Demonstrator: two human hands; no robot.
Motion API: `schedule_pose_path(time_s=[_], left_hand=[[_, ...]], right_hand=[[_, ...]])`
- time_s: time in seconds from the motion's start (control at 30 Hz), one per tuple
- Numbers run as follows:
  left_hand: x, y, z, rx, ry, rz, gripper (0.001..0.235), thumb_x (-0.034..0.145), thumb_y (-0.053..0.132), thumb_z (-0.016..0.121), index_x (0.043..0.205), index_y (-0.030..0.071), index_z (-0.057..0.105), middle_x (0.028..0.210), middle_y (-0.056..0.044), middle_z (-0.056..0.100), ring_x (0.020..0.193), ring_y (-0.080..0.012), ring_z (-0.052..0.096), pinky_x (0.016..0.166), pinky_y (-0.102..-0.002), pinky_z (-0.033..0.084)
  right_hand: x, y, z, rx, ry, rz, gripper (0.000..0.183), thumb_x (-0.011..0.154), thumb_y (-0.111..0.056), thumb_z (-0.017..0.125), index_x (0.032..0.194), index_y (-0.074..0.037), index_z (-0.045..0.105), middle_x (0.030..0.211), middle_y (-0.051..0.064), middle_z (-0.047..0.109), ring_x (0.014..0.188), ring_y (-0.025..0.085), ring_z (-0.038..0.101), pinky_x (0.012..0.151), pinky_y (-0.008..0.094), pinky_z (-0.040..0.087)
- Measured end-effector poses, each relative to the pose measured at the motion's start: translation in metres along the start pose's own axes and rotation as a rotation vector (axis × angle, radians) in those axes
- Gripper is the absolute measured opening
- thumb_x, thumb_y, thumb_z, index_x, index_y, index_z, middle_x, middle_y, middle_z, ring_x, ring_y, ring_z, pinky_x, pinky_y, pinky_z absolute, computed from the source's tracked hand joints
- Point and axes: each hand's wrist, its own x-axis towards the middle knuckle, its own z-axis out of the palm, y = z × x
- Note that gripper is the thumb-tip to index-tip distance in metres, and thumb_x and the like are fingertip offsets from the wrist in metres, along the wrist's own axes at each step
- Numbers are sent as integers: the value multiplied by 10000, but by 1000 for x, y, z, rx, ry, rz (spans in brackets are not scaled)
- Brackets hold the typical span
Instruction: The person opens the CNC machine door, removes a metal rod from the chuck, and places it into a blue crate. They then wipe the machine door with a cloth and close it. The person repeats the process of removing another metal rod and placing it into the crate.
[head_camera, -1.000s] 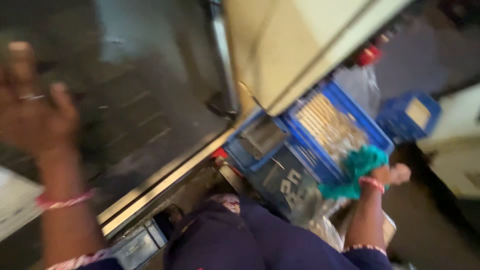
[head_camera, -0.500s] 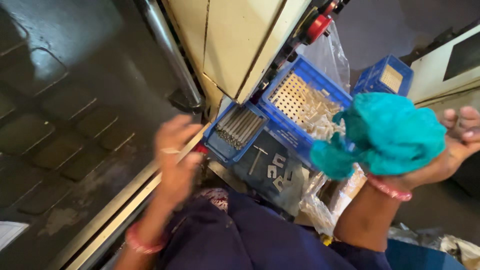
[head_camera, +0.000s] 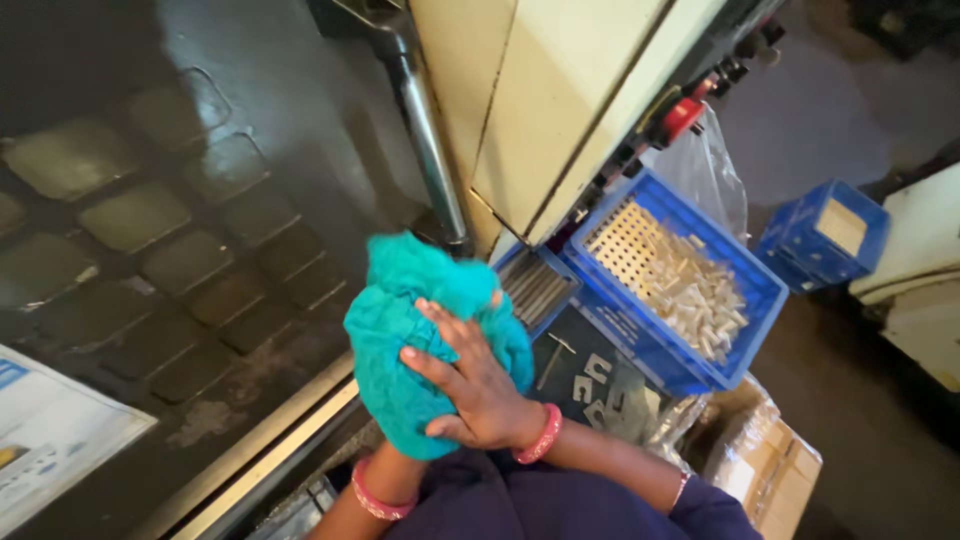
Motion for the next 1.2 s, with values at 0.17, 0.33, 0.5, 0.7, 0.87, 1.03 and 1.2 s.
schedule_pose_path(time_s=[0.17, 0.33, 0.5, 0.7, 0.87, 1.03, 1.2], left_hand=[[-18, 4, -2, 28, 85, 91, 735, 1052, 548, 318, 1663, 202, 99, 1733, -82, 139, 1581, -361, 191, 1254, -584, 207], [-36, 21, -5, -114, 69, 127, 715, 1073, 509, 349, 1655, 136, 165, 1720, -113, 211, 1570, -340, 242, 1265, -544, 220], [-36, 31, -24, 594, 278, 214, 680, 1070, 460, 398, 1622, 111, 208, 1706, -122, 236, 1567, -336, 251, 1276, -528, 208], [-6, 62, -29, 479, 330, 141, 655, 1043, 439, 424, 1576, 100, 254, 1677, -133, 266, 1551, -349, 263, 1266, -540, 201], [11, 64, -22, 416, 281, 11, 634, 1020, 422, 445, 1538, 90, 293, 1654, -143, 291, 1538, -359, 272, 1257, -551, 195], [12, 21, -13, 534, 277, 95, 614, 997, 405, 467, 1500, 80, 331, 1630, -153, 316, 1525, -369, 282, 1249, -561, 189], [5, 24, -18, 548, 218, 47, 594, 974, 387, 489, 1461, 70, 370, 1607, -162, 341, 1511, -380, 291, 1241, -572, 183]], right_hand=[[-7, 4, 14, 283, -128, -14, 785, 1074, -658, 495, 1663, -184, 287, 1772, 335, 53, 1678, 537, 141, 1358, 595, 177], [-1, 2, 22, 401, -130, -175, 886, 1016, -661, 530, 1692, -178, 221, 1782, 290, -38, 1654, 440, -32, 1357, 525, 16], [6, 5, 22, 866, -196, -20, 1044, 975, -771, 494, 1722, -170, 81, 1804, 217, -52, 1678, 345, -54, 1369, 488, 1], [18, 10, 6, 1408, -110, 225, 1168, 883, -799, 553, 1655, -174, -62, 1773, 175, -33, 1655, 349, 11, 1334, 520, 52], [3, 40, 18, 1370, 14, 367, 1159, 882, -825, 512, 1687, -111, 82, 1785, 81, 63, 1644, 238, 117, 1327, 441, 132], [-43, 66, 54, 1614, 33, 508, 879, 1000, -630, 555, 1587, -33, 287, 1531, 137, 458, 1399, 277, 476, 1166, 468, 414], [-64, 81, 82, 1479, -168, 432, 826, 1005, -650, 508, 1524, -16, 409, 1430, 87, 546, 1309, 215, 541, 1104, 407, 458]])
